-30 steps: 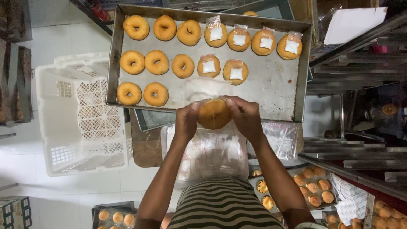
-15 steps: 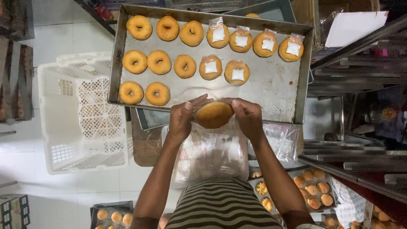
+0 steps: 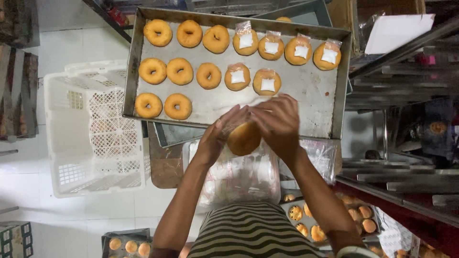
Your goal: The person picks up donuts from a large metal tray by hand and places each one into an individual clear plastic bag.
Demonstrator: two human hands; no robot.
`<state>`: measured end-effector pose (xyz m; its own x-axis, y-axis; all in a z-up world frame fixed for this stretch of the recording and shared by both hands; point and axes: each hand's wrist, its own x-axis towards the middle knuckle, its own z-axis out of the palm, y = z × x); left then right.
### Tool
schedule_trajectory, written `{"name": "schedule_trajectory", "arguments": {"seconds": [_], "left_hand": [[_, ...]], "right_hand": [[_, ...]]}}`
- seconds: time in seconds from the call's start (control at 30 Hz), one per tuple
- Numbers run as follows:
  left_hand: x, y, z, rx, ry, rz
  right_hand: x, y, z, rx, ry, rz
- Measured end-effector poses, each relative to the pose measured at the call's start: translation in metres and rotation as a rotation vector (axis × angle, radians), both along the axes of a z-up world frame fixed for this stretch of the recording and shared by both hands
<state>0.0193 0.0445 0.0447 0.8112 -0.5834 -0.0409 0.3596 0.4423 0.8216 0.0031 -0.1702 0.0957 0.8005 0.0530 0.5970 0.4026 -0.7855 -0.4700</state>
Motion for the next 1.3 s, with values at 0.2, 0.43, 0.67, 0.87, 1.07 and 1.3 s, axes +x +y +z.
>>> {"name": "schedule_trajectory", "arguments": {"seconds": [0.2,0.43,0.67,0.87,1.07,1.3], "left_hand": [[-0.004,0.004,-0.027,0.221,-0.058,-0.091],[-0.02,0.02,-0.056,0.503,-0.127,-0.11],[-0.018,0.025,-0.038,-0.007,0.074,-0.075],[-0.01,0.038,-0.025,-0.225,0.196,0.025],[0.002,0.037,-0.023,-0.251,0.266,0.063],[0.01,0.037,-0.022,-0.238,0.245,0.071]], "right_hand": [[0.013,0.011,0.001,-0.186,-0.021,0.179],[0.023,0.009,-0.02,-0.076,0.07,0.244],[0.049,-0.04,-0.08,1.573,0.745,0.372],[0.046,-0.048,-0.061,1.984,0.59,0.446],[0.035,-0.017,-0.053,0.937,0.933,0.324],[0.028,-0.009,-0.064,0.347,0.618,0.515]]}}
